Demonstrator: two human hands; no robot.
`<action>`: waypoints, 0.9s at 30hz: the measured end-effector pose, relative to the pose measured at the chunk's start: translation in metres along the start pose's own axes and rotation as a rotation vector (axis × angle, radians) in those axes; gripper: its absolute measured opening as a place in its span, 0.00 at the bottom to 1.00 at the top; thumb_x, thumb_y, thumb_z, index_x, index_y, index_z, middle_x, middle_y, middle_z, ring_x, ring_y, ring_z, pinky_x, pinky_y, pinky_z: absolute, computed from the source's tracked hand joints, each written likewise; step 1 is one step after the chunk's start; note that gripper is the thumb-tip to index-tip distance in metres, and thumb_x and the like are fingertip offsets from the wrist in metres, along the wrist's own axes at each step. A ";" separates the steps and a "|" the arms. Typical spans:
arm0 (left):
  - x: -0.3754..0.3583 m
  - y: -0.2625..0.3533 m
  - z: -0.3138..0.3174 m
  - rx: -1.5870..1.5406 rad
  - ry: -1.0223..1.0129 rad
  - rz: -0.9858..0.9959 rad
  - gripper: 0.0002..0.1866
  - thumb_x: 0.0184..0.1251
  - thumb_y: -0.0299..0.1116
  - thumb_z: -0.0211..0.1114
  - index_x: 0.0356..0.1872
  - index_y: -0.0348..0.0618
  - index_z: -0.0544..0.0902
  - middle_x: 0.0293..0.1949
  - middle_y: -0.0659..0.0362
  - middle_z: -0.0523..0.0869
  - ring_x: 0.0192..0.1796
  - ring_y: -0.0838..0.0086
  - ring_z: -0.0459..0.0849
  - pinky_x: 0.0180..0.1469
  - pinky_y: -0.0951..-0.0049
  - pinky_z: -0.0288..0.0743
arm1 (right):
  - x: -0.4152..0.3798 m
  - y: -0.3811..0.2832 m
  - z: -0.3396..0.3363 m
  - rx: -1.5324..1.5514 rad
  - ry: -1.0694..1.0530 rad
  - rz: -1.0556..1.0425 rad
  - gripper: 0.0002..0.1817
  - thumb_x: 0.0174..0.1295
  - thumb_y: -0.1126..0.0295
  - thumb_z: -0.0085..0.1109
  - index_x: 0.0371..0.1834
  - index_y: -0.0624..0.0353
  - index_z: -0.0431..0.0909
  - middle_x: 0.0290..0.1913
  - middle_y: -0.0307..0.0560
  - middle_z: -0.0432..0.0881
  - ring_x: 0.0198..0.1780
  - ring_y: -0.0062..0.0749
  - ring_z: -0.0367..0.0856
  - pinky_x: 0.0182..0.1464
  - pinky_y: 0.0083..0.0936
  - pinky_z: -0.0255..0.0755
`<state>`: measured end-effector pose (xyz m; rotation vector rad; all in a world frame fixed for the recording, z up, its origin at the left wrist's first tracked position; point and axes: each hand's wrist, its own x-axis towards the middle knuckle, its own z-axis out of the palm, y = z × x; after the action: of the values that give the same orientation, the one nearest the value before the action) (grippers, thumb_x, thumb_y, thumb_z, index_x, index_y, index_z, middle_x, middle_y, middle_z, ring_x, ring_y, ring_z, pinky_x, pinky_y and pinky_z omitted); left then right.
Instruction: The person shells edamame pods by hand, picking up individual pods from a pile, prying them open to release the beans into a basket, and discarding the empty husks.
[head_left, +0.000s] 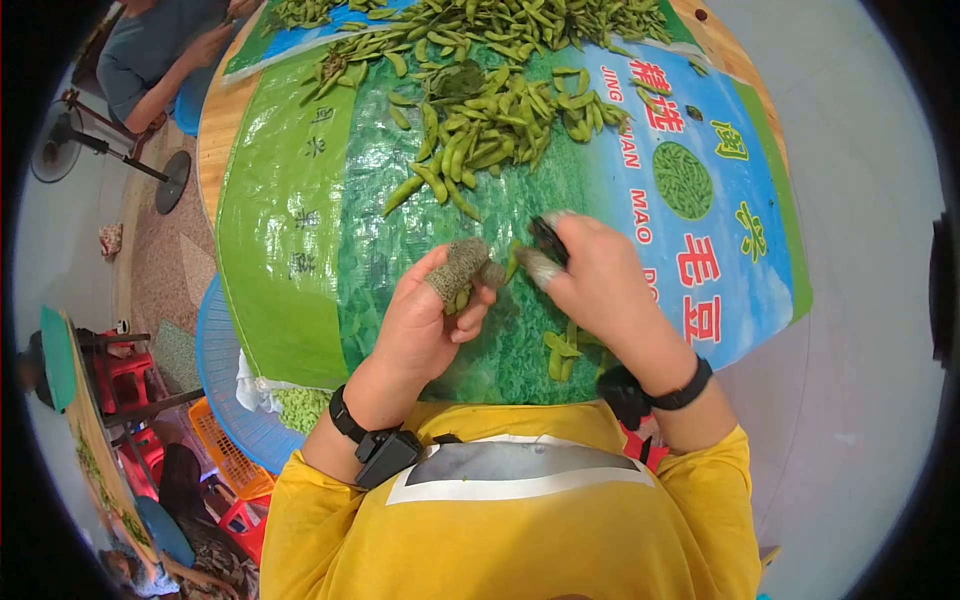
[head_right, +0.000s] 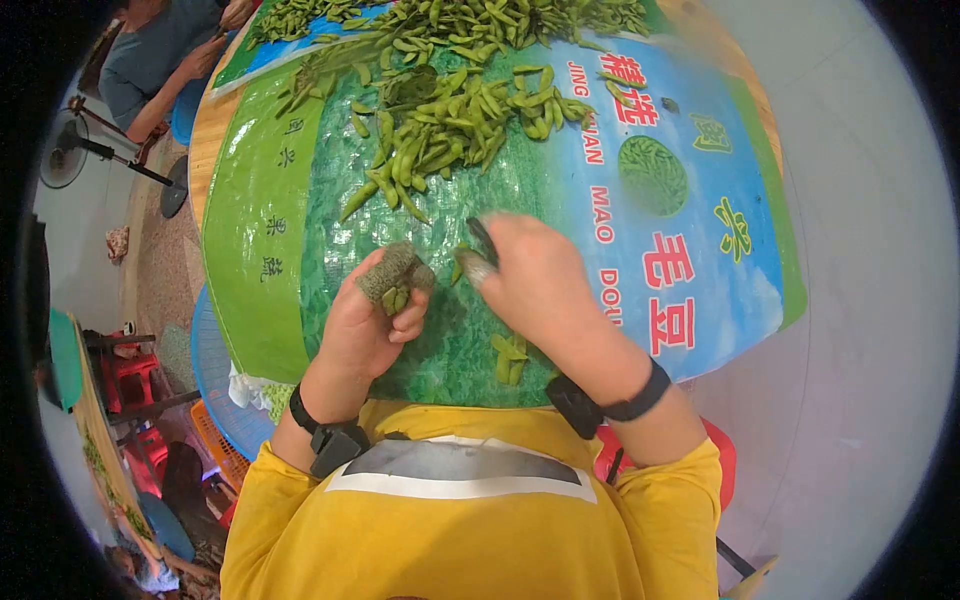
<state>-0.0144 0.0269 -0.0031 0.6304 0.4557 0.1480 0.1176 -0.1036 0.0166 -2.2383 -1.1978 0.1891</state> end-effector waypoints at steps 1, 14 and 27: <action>0.000 0.000 -0.003 0.003 0.002 0.003 0.10 0.67 0.36 0.54 0.41 0.41 0.76 0.26 0.61 0.78 0.18 0.84 0.63 0.17 0.85 0.52 | 0.008 0.002 0.011 -0.030 0.006 -0.003 0.11 0.50 0.67 0.61 0.30 0.63 0.74 0.28 0.59 0.76 0.34 0.55 0.76 0.36 0.44 0.70; 0.005 -0.004 0.003 0.406 0.133 0.057 0.10 0.67 0.33 0.51 0.43 0.41 0.76 0.21 0.67 0.72 0.17 0.87 0.60 0.16 0.85 0.50 | 0.006 0.006 0.020 0.097 -0.039 0.124 0.13 0.48 0.67 0.61 0.31 0.66 0.73 0.28 0.61 0.79 0.32 0.55 0.78 0.35 0.40 0.71; 0.003 -0.011 0.015 0.624 -0.061 0.004 0.07 0.64 0.29 0.55 0.40 0.41 0.78 0.26 0.69 0.75 0.25 0.87 0.68 0.26 0.85 0.60 | 0.001 0.005 0.000 1.103 -0.259 0.582 0.06 0.57 0.68 0.58 0.33 0.59 0.75 0.19 0.33 0.72 0.18 0.14 0.67 0.19 0.13 0.60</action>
<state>-0.0050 0.0111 0.0004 1.2443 0.4411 -0.0147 0.1220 -0.1053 0.0141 -1.4820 -0.3072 1.0923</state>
